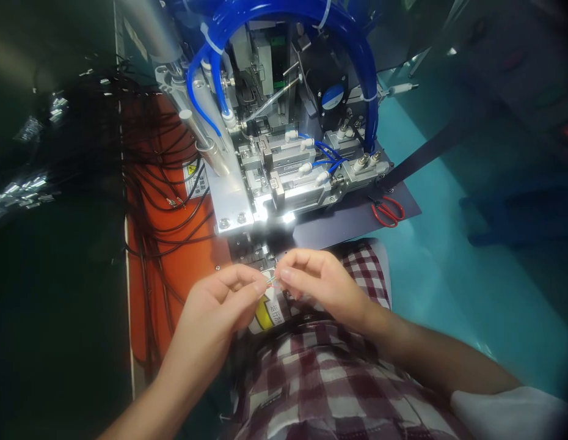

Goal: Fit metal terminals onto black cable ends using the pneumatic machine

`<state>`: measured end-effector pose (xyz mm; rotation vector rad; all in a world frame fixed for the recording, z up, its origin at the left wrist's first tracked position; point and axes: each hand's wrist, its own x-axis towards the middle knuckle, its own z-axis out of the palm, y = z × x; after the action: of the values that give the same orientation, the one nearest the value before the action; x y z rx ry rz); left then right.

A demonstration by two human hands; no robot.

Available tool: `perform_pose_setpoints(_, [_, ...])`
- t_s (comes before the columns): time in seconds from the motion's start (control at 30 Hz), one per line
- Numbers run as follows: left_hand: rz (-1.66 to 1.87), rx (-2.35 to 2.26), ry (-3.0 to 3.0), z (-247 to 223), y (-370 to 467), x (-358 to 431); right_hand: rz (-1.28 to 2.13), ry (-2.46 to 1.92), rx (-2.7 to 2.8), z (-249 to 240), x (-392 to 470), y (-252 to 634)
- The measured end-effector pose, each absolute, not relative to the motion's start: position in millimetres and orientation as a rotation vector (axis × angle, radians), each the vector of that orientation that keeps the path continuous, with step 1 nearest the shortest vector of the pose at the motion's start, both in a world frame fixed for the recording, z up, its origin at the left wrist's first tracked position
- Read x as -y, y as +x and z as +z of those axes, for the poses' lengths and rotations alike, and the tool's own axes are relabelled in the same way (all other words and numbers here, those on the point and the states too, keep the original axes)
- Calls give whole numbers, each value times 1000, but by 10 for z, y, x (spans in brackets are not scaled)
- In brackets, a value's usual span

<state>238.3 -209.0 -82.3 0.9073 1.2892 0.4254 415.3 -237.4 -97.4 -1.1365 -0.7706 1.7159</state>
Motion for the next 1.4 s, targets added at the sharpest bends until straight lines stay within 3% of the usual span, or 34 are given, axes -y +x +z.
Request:
perform_pose_setpoints(1.03, [410, -1206, 959, -806, 2394, 2073, 1975, -950, 627, -1129, 2337, 4200])
perform_pose_setpoints(1.27, [401, -1232, 1016, -801, 2391, 2090, 1852, -1050, 717, -1101, 2373, 4199])
perform_pose_setpoints(1.4, [402, -1237, 1050, -823, 2369, 2116, 1529, -1203, 963, -1046, 2464, 4185])
